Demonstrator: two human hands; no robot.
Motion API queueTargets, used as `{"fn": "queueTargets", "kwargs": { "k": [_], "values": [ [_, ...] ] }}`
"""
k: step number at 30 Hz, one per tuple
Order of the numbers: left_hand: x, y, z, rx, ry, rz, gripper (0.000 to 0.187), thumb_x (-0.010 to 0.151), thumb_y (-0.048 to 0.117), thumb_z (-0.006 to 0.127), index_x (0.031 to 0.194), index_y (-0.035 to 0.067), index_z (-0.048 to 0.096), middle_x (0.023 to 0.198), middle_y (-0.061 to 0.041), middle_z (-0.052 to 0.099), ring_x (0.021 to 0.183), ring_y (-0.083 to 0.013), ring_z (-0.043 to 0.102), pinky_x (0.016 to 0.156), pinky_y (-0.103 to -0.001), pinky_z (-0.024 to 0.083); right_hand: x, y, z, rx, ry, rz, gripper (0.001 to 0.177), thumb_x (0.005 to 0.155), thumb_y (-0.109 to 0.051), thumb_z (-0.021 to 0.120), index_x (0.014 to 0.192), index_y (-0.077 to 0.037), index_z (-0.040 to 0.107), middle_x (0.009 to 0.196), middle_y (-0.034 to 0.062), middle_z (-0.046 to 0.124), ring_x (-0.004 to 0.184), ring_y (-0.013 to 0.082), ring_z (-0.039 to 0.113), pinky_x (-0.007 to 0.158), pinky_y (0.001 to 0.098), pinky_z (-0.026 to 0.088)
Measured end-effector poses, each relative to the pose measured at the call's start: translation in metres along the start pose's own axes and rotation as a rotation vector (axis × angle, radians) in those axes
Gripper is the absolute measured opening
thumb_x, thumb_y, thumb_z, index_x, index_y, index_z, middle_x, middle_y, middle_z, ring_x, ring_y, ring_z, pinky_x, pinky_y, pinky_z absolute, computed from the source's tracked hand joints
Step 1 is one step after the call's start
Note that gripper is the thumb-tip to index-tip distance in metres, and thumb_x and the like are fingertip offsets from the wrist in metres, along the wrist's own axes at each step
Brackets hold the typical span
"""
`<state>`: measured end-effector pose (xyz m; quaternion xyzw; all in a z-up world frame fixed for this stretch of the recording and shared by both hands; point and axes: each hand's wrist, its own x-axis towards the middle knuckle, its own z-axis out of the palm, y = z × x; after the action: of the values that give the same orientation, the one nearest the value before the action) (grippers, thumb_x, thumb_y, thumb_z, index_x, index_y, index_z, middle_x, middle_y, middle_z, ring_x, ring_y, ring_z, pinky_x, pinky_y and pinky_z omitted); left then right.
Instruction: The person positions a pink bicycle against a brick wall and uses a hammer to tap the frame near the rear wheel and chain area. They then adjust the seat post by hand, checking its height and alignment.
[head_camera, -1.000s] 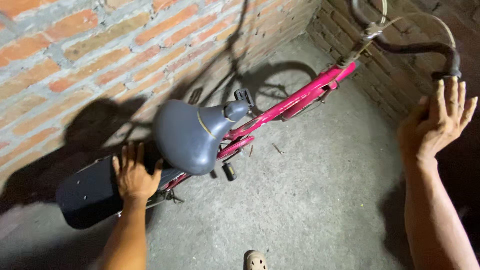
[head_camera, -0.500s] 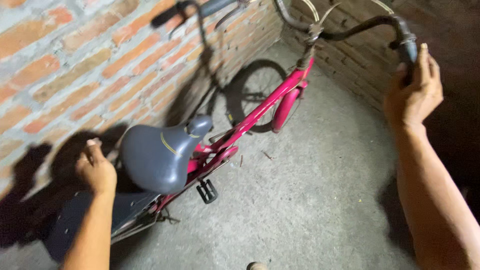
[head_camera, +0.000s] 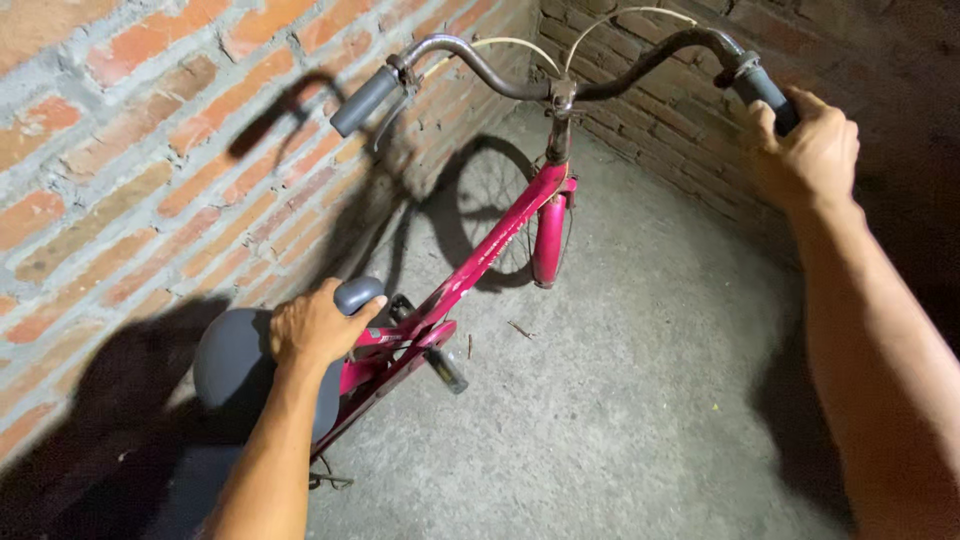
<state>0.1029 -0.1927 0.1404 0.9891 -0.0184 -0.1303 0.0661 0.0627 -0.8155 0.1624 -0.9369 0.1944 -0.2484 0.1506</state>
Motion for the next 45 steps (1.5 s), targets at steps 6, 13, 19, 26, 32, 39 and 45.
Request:
{"fn": "queueTargets", "kwargs": {
  "k": [6, 13, 19, 26, 32, 39, 45],
  "values": [
    [0.02, 0.005, -0.014, -0.052, -0.219, -0.013, 0.069, 0.068, 0.08, 0.069, 0.11, 0.025, 0.079, 0.111, -0.012, 0.078, 0.11, -0.0371, 0.072, 0.097, -0.049, 0.053, 0.052, 0.016, -0.004, -0.033, -0.518, 0.316, 0.068, 0.102, -0.059, 0.065, 0.088, 0.007, 0.073, 0.078, 0.0192, 0.071, 0.063, 0.0246, 0.064, 0.057, 0.044, 0.052],
    [0.021, 0.003, -0.01, 0.011, -0.222, -0.018, 0.071, 0.069, 0.082, 0.067, 0.108, 0.025, 0.081, 0.109, -0.012, 0.078, 0.109, -0.0365, 0.072, 0.096, -0.048, 0.054, 0.039, -0.047, -0.041, 0.086, -0.642, 0.468, 0.063, 0.087, -0.066, 0.069, 0.099, -0.005, 0.076, 0.084, 0.0124, 0.071, 0.071, 0.0223, 0.06, 0.064, 0.0429, 0.048],
    [0.021, 0.004, -0.012, -0.005, -0.207, -0.035, 0.07, 0.069, 0.081, 0.068, 0.108, 0.024, 0.08, 0.106, -0.014, 0.079, 0.106, -0.0366, 0.073, 0.096, -0.048, 0.054, 0.046, -0.058, -0.038, -0.028, -0.553, 0.507, 0.062, 0.085, -0.052, 0.083, 0.11, 0.004, 0.073, 0.089, 0.0178, 0.073, 0.075, 0.0244, 0.066, 0.069, 0.0417, 0.054],
    [0.021, 0.003, -0.011, -0.007, -0.159, 0.011, 0.072, 0.068, 0.082, 0.068, 0.105, 0.022, 0.081, 0.105, -0.018, 0.077, 0.105, -0.0396, 0.072, 0.093, -0.051, 0.054, 0.04, -0.051, -0.039, -0.155, -0.491, 0.543, 0.064, 0.09, -0.049, 0.081, 0.114, 0.009, 0.068, 0.092, 0.0228, 0.073, 0.08, 0.0289, 0.072, 0.07, 0.0433, 0.059],
    [0.018, 0.003, -0.01, 0.018, -0.136, 0.046, 0.078, 0.07, 0.085, 0.067, 0.105, 0.016, 0.079, 0.106, -0.02, 0.076, 0.105, -0.0406, 0.071, 0.092, -0.051, 0.054, 0.034, -0.03, -0.027, -0.15, -0.524, 0.537, 0.07, 0.092, -0.054, 0.077, 0.111, 0.012, 0.065, 0.091, 0.0221, 0.072, 0.079, 0.0279, 0.071, 0.067, 0.0426, 0.059],
    [0.018, 0.002, -0.012, -0.045, -0.166, 0.045, 0.073, 0.068, 0.082, 0.068, 0.103, 0.02, 0.08, 0.107, -0.017, 0.076, 0.106, -0.0385, 0.071, 0.093, -0.049, 0.054, 0.027, -0.032, -0.025, -0.153, -0.427, 0.569, 0.057, 0.089, -0.046, 0.086, 0.106, 0.006, 0.072, 0.089, 0.0215, 0.074, 0.072, 0.0246, 0.07, 0.064, 0.0383, 0.057],
    [0.017, 0.005, -0.014, -0.042, -0.165, 0.033, 0.072, 0.07, 0.083, 0.065, 0.104, 0.021, 0.08, 0.107, -0.016, 0.077, 0.106, -0.0387, 0.071, 0.092, -0.05, 0.055, 0.026, -0.029, -0.023, -0.2, -0.354, 0.412, 0.065, 0.093, -0.049, 0.088, 0.105, 0.013, 0.071, 0.086, 0.0253, 0.073, 0.067, 0.0274, 0.07, 0.059, 0.0402, 0.057]
  ]
}}
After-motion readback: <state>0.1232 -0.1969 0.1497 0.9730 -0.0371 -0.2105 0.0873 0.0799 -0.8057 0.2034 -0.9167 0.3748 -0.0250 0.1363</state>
